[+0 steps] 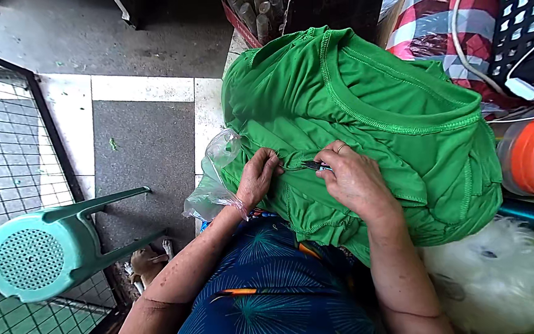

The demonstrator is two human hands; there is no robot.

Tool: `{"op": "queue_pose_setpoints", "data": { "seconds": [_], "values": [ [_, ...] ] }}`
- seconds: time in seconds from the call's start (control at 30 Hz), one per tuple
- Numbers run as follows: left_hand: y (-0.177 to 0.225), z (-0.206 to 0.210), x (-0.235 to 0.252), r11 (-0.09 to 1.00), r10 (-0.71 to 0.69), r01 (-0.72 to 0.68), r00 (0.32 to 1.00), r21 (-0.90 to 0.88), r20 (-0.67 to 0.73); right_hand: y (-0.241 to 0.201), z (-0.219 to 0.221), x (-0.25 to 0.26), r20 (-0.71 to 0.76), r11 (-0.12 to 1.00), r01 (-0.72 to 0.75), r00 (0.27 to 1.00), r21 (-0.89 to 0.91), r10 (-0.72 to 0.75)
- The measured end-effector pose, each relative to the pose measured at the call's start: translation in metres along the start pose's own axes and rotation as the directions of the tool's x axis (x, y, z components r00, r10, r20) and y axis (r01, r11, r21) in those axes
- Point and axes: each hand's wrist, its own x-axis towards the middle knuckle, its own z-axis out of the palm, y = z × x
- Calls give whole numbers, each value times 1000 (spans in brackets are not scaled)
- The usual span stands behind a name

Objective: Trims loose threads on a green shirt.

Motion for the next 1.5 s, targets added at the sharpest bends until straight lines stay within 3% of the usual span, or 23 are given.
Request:
{"op": "queue_pose_setpoints", "data": {
  "seconds": [0.5,0.87,1.03,1.3,1.4,1.5],
  "values": [
    [-4,2,-2,996,-41,40,999,-74,-6,-7,2,1,1,997,-57,998,-42,57],
    [-4,1,-3,995,-32,31,999,-90,-5,-3,12,-2,-75,997,-7,997,-82,1],
    [3,-7,-13,979,-76,80,997,-189,29,11,9,-4,-100,997,61,993,55,-55],
    [12,-24,-40,969,-14,39,994,-244,105,10,11,-2,-169,995,35,985,90,-19],
    [23,-29,-47,972,46,12,970,-236,238,6,7,-1,-218,967,1,974,257,56],
    [50,-25,-53,956,201,-81,881,-281,429,-15,3,6,-227,864,107,974,493,9]
  ]
}}
